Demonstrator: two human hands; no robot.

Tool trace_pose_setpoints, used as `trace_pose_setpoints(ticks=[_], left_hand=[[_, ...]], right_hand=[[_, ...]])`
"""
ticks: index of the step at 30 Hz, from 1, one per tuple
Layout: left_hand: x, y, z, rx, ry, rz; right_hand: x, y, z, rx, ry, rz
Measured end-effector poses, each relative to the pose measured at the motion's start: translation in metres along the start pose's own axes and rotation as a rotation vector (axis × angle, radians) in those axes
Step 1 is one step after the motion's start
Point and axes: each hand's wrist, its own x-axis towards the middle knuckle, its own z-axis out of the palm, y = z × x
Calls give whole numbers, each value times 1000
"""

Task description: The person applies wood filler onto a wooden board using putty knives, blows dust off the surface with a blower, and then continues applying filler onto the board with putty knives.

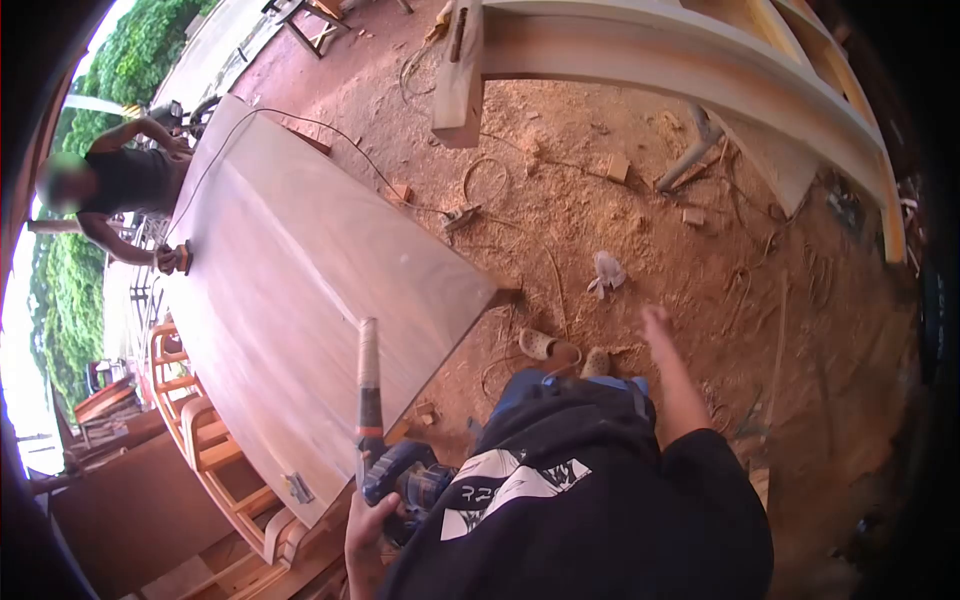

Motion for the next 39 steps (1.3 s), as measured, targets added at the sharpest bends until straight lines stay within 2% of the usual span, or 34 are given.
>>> trace_pose_setpoints(ticks=[1,5,9,13,15,16,19,20,22,24,25,27,29,32,33,35,39], left_hand=[[8,4,6,-30,40,-6],[11,17,22,-91,227,-28],[7,34,26,27,371,-79],[5,55,42,131,486,-119],[8,66,58,81,539,-180],[8,69,67,62,576,-211],[22,96,96,23,681,-226],[22,99,101,-77,698,-240],[18,100,111,-100,711,-298],[13,88,117,-73,704,-345],[-4,26,100,168,740,-275],[16,12,103,129,714,-266],[39,19,109,49,659,-252],[59,19,102,1,561,-158],[64,27,104,-9,544,-144],[72,20,100,-17,504,-91],[69,13,86,-1,443,14]], right_hand=[[10,-4,21,-42,-32,54],[24,-39,100,-172,-186,-60],[57,-60,154,-257,-226,-66],[121,-40,210,-270,-393,6],[136,-39,235,-361,-478,95],[135,-45,242,-503,-494,108],[165,-12,230,390,-804,633],[179,1,236,690,-872,807],[219,55,276,810,-1461,1148],[202,29,278,662,-1457,1105],[160,-22,273,458,-1171,866],[93,-102,274,653,-1236,787],[74,-136,261,581,-1108,809],[2,-188,244,778,-1321,640],[-9,-214,247,751,-1269,639],[-28,-217,244,717,-1169,628],[-69,-223,256,774,-1283,552]])
